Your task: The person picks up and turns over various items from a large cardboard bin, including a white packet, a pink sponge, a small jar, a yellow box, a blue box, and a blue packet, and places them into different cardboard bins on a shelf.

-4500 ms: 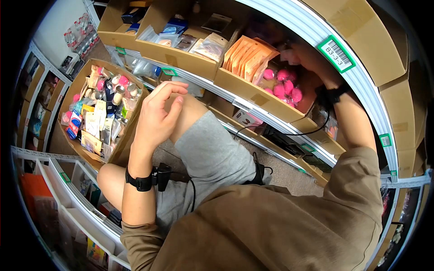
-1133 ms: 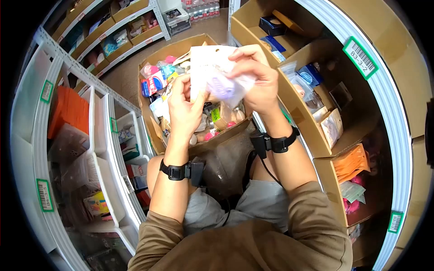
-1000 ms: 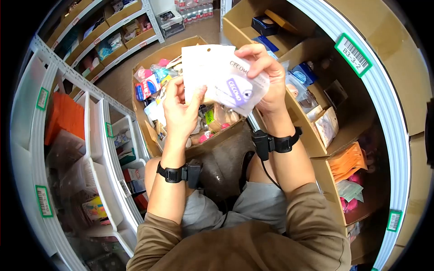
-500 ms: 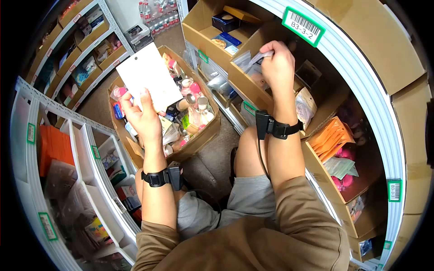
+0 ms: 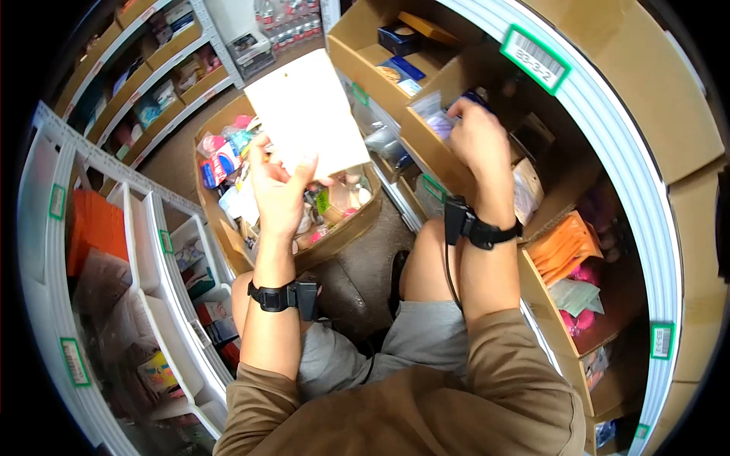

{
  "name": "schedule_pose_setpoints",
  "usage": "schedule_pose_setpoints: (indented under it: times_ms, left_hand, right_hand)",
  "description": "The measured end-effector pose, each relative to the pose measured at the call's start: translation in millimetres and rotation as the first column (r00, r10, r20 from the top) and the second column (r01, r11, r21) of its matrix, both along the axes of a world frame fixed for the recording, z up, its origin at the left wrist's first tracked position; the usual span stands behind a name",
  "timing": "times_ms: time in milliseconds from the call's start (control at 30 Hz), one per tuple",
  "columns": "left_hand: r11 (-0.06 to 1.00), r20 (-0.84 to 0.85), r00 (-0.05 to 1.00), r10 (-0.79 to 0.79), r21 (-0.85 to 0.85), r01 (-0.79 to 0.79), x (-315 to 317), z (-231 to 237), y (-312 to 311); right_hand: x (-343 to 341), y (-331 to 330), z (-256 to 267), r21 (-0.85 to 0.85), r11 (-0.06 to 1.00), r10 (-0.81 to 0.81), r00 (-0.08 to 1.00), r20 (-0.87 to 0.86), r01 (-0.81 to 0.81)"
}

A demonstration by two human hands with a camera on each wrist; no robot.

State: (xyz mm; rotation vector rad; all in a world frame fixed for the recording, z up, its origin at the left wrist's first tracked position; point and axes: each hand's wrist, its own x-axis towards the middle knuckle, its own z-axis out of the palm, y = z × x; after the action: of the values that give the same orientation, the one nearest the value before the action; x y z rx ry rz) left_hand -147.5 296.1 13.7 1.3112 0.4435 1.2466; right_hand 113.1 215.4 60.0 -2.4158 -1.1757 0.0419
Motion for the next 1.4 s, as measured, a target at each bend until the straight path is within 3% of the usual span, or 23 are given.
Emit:
schedule_pose_setpoints:
  times_ms: [67,100,200,233,333,367,400,433,467,533,600,633,733,800,867,967,1133,1167,1200,1267,1300,1367,1400]
  left_hand:
    - [0.98,0.077,0.982,-0.171,-0.089,0.178,-5,-3,1]
    - [0.952,0.168,0.956,-0.241,-0.153,0.267,-6,-2,-1]
    - [0.805,0.48,0.82,-0.311,-0.325,0.496,3,8,-15]
    - [0.683,0.546,0.694,-0.468,-0.274,0.677,-2,6,-11]
    - [0.423,0.677,0.446,-0.585,-0.214,0.881,-1,-2,-12]
    - [0.342,0.695,0.366,-0.618,-0.182,0.922,-1,-9,-9]
    - [0.349,0.693,0.377,-0.615,-0.189,0.918,-1,-7,-11]
    - [0.515,0.515,0.613,-0.598,-0.338,0.787,0,-4,-14]
    - [0.666,0.295,0.796,-0.529,-0.436,0.605,-1,-3,-16]
    - [0.591,0.312,0.711,-0.63,-0.402,0.699,-4,-1,-8]
    - [0.772,0.29,0.918,-0.269,-0.505,0.386,1,6,-11]
    - [0.788,0.34,0.91,-0.237,-0.481,0.385,-2,11,-8]
    - [0.852,0.417,0.853,-0.313,-0.275,0.447,-13,2,4]
    - [0.883,0.381,0.883,-0.274,-0.265,0.388,-13,-2,3]
    - [0.961,0.107,0.973,-0.204,-0.169,0.22,-15,-7,4]
    - [0.96,0.104,0.974,-0.199,-0.176,0.215,-13,-11,5]
    - [0.981,0.062,0.986,-0.156,-0.106,0.162,-5,-14,5]
    - [0.978,0.056,0.985,-0.161,-0.122,0.166,-3,-10,0]
    - [0.977,0.047,0.986,-0.158,-0.135,0.163,0,-6,-3]
    - [0.97,0.048,0.978,-0.204,-0.125,0.209,5,-10,-3]
    - [0.965,0.046,0.972,-0.229,-0.124,0.233,8,-12,-4]
    - [0.953,0.0,0.964,-0.264,-0.157,0.261,26,-4,-13]
    - [0.95,-0.039,0.959,-0.28,-0.154,0.271,39,1,-20]
  right_hand:
    - [-14,2,3,0.444,0.856,0.236,0.964,0.121,-0.266]
    - [-28,4,10,0.546,0.771,0.407,0.913,-0.025,-0.329]
    - [-69,13,6,0.796,0.504,0.817,0.483,-0.315,-0.335]
    - [-73,16,3,0.788,0.5,0.862,0.288,-0.416,-0.358]
    - [-88,26,-5,0.827,0.497,0.855,-0.012,-0.518,-0.263]
    - [-91,26,-3,0.828,0.512,0.844,-0.044,-0.534,-0.229]
    - [-94,23,4,0.826,0.528,0.832,-0.076,-0.55,-0.195]
    - [-96,22,6,0.844,0.519,0.842,-0.089,-0.532,-0.134]
    - [-98,25,3,0.857,0.499,0.864,0.006,-0.503,-0.129]
    - [-95,26,4,0.853,0.507,0.855,0.199,-0.479,-0.122]
    - [-94,27,2,0.869,0.492,0.857,0.203,-0.473,-0.051]
    - [-92,28,1,0.864,0.501,0.85,0.217,-0.48,-0.048]
    - [-90,28,-2,0.868,0.495,0.849,0.234,-0.474,-0.037]
    - [-89,30,-4,0.878,0.478,0.857,0.238,-0.458,-0.032]
    - [-88,32,-7,0.877,0.476,0.859,0.254,-0.446,-0.071]
    - [-92,32,-7,0.874,0.484,0.862,0.186,-0.472,-0.027]
    - [-88,36,-13,0.904,0.424,0.887,0.229,-0.401,-0.059]
    - [-85,34,-10,0.877,0.474,0.861,0.248,-0.443,-0.078]
    - [-80,30,-3,0.829,0.539,0.816,0.34,-0.468,-0.15]
    - [-70,11,12,0.73,0.638,0.655,0.673,-0.345,-0.246]
    - [-69,-5,22,0.737,0.634,0.648,0.681,-0.34,-0.236]
    - [-69,-50,42,0.74,0.658,0.413,0.888,-0.203,-0.137]
    - [-69,-78,52,0.745,0.657,0.444,0.858,-0.26,-0.115]
